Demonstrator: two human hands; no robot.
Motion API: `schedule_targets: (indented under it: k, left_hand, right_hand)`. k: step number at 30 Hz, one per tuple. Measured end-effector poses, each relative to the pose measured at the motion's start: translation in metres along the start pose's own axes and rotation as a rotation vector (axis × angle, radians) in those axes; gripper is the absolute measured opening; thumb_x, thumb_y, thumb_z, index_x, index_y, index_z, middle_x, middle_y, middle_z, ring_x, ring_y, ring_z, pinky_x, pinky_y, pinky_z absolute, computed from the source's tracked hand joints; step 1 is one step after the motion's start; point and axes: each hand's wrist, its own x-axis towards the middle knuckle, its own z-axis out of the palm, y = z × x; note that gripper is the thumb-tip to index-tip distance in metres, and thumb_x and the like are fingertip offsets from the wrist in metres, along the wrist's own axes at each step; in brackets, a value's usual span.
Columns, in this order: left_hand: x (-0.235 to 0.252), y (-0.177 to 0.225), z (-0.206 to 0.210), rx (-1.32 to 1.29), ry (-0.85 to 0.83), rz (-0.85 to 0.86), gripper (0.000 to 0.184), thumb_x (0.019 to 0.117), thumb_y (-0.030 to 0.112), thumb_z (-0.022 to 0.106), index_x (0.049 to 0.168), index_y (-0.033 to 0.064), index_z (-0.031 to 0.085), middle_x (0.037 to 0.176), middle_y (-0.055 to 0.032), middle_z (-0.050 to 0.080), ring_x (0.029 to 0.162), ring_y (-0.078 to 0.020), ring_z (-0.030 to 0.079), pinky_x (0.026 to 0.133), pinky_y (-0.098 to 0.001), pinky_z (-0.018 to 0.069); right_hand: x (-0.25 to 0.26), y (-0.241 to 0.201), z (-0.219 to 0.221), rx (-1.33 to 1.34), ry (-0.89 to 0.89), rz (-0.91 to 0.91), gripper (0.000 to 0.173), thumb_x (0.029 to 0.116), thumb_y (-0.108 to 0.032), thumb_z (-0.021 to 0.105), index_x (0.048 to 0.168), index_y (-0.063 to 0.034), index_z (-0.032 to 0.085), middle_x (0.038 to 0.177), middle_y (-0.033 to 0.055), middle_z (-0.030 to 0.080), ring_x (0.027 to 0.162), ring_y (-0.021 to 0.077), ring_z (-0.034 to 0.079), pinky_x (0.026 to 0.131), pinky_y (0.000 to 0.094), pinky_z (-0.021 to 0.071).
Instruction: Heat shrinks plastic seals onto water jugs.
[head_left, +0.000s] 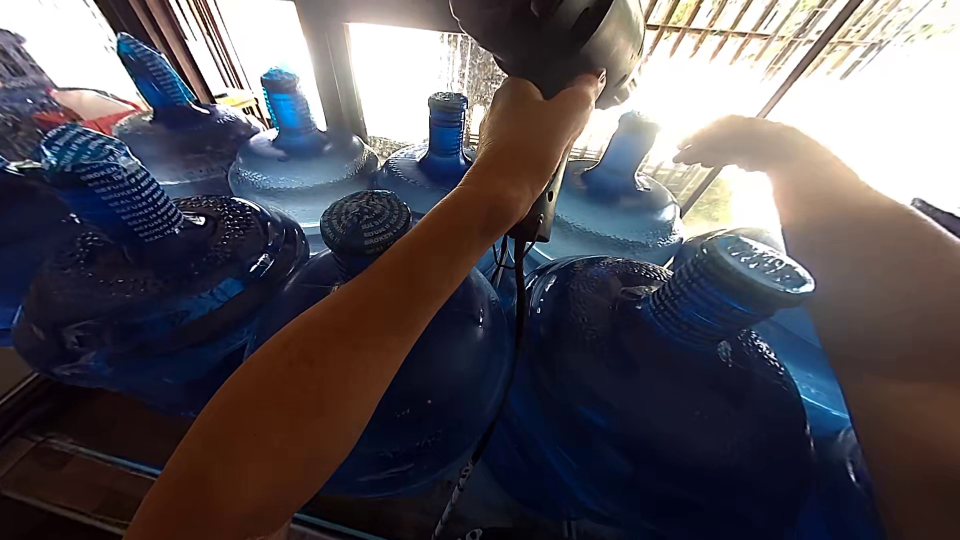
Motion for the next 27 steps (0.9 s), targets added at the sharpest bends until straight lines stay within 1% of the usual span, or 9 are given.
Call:
schedule_targets:
  k: [4, 6, 8, 17, 19, 21, 22, 24, 27]
  left_hand:
    - [-0.006, 0.005, -0.003, -0.048, 0.070, 0.052, 0.022, 0.1024, 0.025, 0.064, 0.113, 0.0056, 0.060, 0.090, -0.0082, 0.063, 0.070, -0.0140, 0.066, 0.061, -0.0295, 0.0592]
    - [-0.012, 0.010, -0.003, -0.068, 0.119, 0.113, 0.024, 0.1023, 0.023, 0.064, 0.117, 0.0053, 0.059, 0.095, -0.0087, 0.064, 0.076, -0.0146, 0.068, 0.065, -0.0311, 0.0605]
    - [-0.017, 0.017, -0.004, -0.080, 0.153, 0.172, 0.024, 0.1027, 0.022, 0.064, 0.120, 0.0051, 0.059, 0.099, -0.0087, 0.064, 0.081, -0.0139, 0.069, 0.069, -0.0315, 0.0621]
    - [-0.018, 0.016, -0.005, -0.057, 0.161, 0.270, 0.029, 0.1029, 0.023, 0.063, 0.124, 0.0044, 0.057, 0.104, -0.0086, 0.064, 0.084, -0.0132, 0.069, 0.071, -0.0315, 0.0618]
    - [-0.015, 0.014, -0.005, -0.044, 0.166, 0.252, 0.030, 0.1025, 0.023, 0.064, 0.124, 0.0039, 0.057, 0.104, -0.0095, 0.064, 0.082, -0.0139, 0.068, 0.071, -0.0318, 0.0614]
    - [-0.014, 0.013, -0.007, 0.000, 0.148, 0.215, 0.033, 0.1027, 0.024, 0.064, 0.127, 0.0043, 0.056, 0.107, -0.0100, 0.064, 0.086, -0.0145, 0.068, 0.073, -0.0331, 0.0612]
    - [-0.013, 0.011, -0.008, 0.020, 0.129, 0.192, 0.033, 0.1028, 0.025, 0.063, 0.127, 0.0043, 0.056, 0.106, -0.0097, 0.063, 0.084, -0.0145, 0.067, 0.073, -0.0331, 0.0603]
    - [-0.012, 0.009, -0.007, 0.052, 0.087, 0.131, 0.031, 0.1031, 0.026, 0.063, 0.125, 0.0053, 0.056, 0.098, -0.0082, 0.063, 0.076, -0.0135, 0.066, 0.067, -0.0310, 0.0591]
    - [-0.014, 0.004, -0.002, 0.132, 0.010, 0.047, 0.028, 0.1038, 0.027, 0.062, 0.123, 0.0064, 0.058, 0.094, -0.0075, 0.064, 0.072, -0.0137, 0.065, 0.065, -0.0303, 0.0576]
  right_hand:
    - [-0.018, -0.048, 0.011, 0.098, 0.152, -0.117, 0.065, 0.1136, -0.041, 0.022, 0.151, 0.0099, 0.037, 0.151, 0.0401, 0.038, 0.144, 0.0547, 0.034, 0.112, 0.0715, 0.0265]
    - [0.004, -0.070, 0.020, -0.077, 0.109, -0.210, 0.066, 0.1130, -0.042, 0.024, 0.155, 0.0080, 0.031, 0.148, 0.0441, 0.039, 0.142, 0.0602, 0.034, 0.110, 0.0763, 0.0263]
    - [0.018, -0.090, 0.032, -0.210, 0.098, -0.188, 0.082, 0.1087, -0.058, 0.019, 0.145, 0.0104, 0.047, 0.146, 0.0411, 0.045, 0.140, 0.0589, 0.039, 0.107, 0.0789, 0.0277]
    - [0.038, -0.098, 0.049, -0.423, -0.011, -0.425, 0.065, 0.1102, -0.048, 0.025, 0.148, -0.0020, 0.051, 0.141, 0.0351, 0.054, 0.133, 0.0581, 0.048, 0.100, 0.0828, 0.0315]
    - [0.012, -0.090, 0.045, -0.326, 0.045, -0.636, 0.050, 0.1119, -0.029, 0.031, 0.147, 0.0026, 0.048, 0.147, 0.0318, 0.050, 0.135, 0.0525, 0.049, 0.103, 0.0751, 0.0363]
    - [-0.018, -0.081, 0.031, 0.193, -0.008, -0.673, 0.049, 0.1118, -0.019, 0.029, 0.154, 0.0050, 0.034, 0.156, 0.0213, 0.044, 0.141, 0.0270, 0.046, 0.116, 0.0438, 0.0362]
    - [-0.033, -0.079, 0.022, 0.487, -0.014, -0.590, 0.051, 0.1116, -0.022, 0.025, 0.156, 0.0009, 0.029, 0.152, 0.0193, 0.047, 0.133, 0.0204, 0.052, 0.108, 0.0356, 0.0417]
    - [-0.052, -0.073, 0.004, 0.785, 0.091, -0.380, 0.054, 0.1119, -0.034, 0.024, 0.157, -0.0042, 0.031, 0.148, 0.0232, 0.051, 0.128, 0.0277, 0.057, 0.102, 0.0420, 0.0464]
    - [-0.062, -0.050, 0.004, 0.674, 0.144, -0.102, 0.052, 0.1128, -0.028, 0.024, 0.151, 0.0045, 0.036, 0.146, 0.0307, 0.048, 0.125, 0.0362, 0.053, 0.102, 0.0474, 0.0428]
